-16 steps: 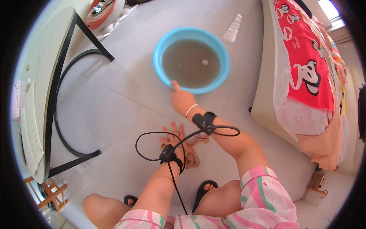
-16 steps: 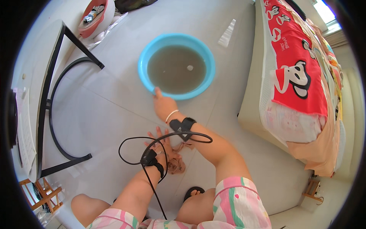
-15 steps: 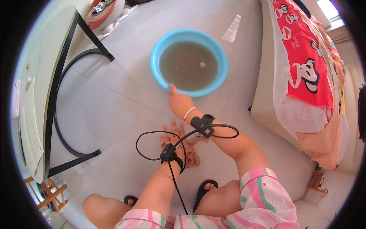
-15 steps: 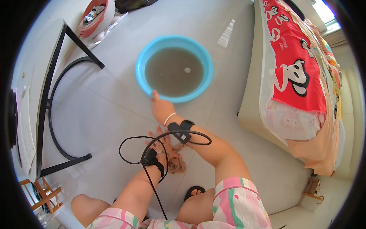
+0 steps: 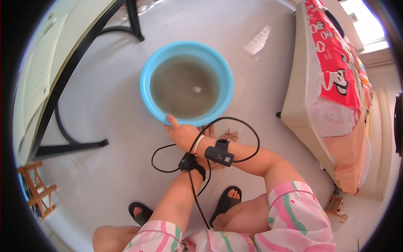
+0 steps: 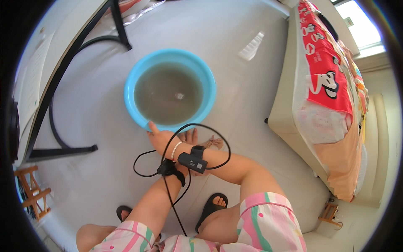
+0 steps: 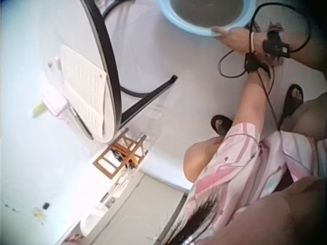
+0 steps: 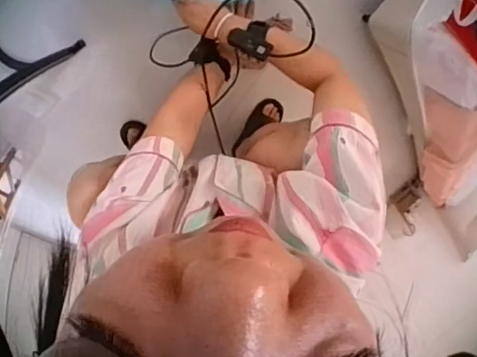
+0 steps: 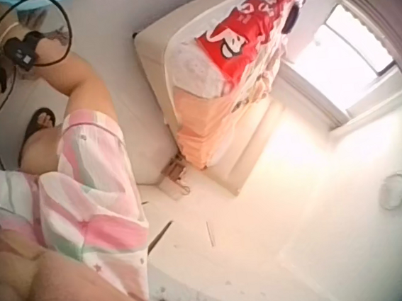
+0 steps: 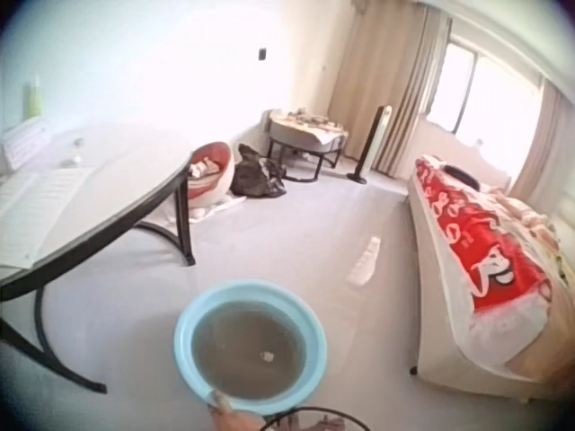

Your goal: Scrubbing the floor and a garment with soapy water in a basin.

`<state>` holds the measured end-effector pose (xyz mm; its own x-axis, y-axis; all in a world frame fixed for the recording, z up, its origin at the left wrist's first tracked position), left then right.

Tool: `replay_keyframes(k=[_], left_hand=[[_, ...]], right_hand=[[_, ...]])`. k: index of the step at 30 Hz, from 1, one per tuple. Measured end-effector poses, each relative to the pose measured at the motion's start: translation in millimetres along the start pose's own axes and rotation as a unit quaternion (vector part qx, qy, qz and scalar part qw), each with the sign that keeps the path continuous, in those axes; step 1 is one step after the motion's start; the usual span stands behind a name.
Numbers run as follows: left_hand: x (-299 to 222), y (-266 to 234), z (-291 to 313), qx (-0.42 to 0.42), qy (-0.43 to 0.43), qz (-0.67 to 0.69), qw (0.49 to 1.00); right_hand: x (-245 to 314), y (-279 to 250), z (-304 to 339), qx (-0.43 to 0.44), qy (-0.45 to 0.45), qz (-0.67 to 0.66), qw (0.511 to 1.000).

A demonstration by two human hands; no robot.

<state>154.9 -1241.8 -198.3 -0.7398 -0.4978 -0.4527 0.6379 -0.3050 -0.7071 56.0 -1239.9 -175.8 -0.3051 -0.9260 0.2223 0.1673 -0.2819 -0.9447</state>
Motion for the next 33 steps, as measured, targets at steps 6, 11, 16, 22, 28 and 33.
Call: replay_keyframes(k=[6, 11, 16, 22, 28, 33], left_hand=[[18, 86, 30, -0.036, 0.065, 0.063, 0.995], [45, 113, 40, -0.046, 0.073, 0.075, 0.993], [41, 114, 40, -0.043, 0.081, 0.081, 0.992], [36, 105, 33, -0.048, 0.068, 0.094, 0.992], [19, 102, 19, -0.059, 0.072, 0.104, 0.99], [14, 104, 6, -0.07, 0.068, 0.112, 0.989]], right_hand=[[15, -8, 11, 0.022, -0.037, 0.067, 0.997], [25, -9, 8, 0.009, -0.033, 0.086, 0.996], [19, -7, 15, -0.006, -0.012, 0.08, 0.997], [20, -17, 21, 0.024, 0.005, 0.064, 0.998], [17, 3, 31, 0.074, -0.027, 0.102, 0.992], [19, 5, 36, 0.086, -0.03, 0.074, 0.993]])
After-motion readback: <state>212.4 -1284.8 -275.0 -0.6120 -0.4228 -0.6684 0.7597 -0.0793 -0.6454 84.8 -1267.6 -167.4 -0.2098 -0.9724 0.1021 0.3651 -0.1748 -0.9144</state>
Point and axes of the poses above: each hand's wrist, its own z-axis away from the middle knuckle, its own y-axis out of the palm, x = y × z, the point moved 8 cm from there along -z, towards the middle knuckle, and after that the axes turned 15 degrees about -y, right-handed, at the moved point
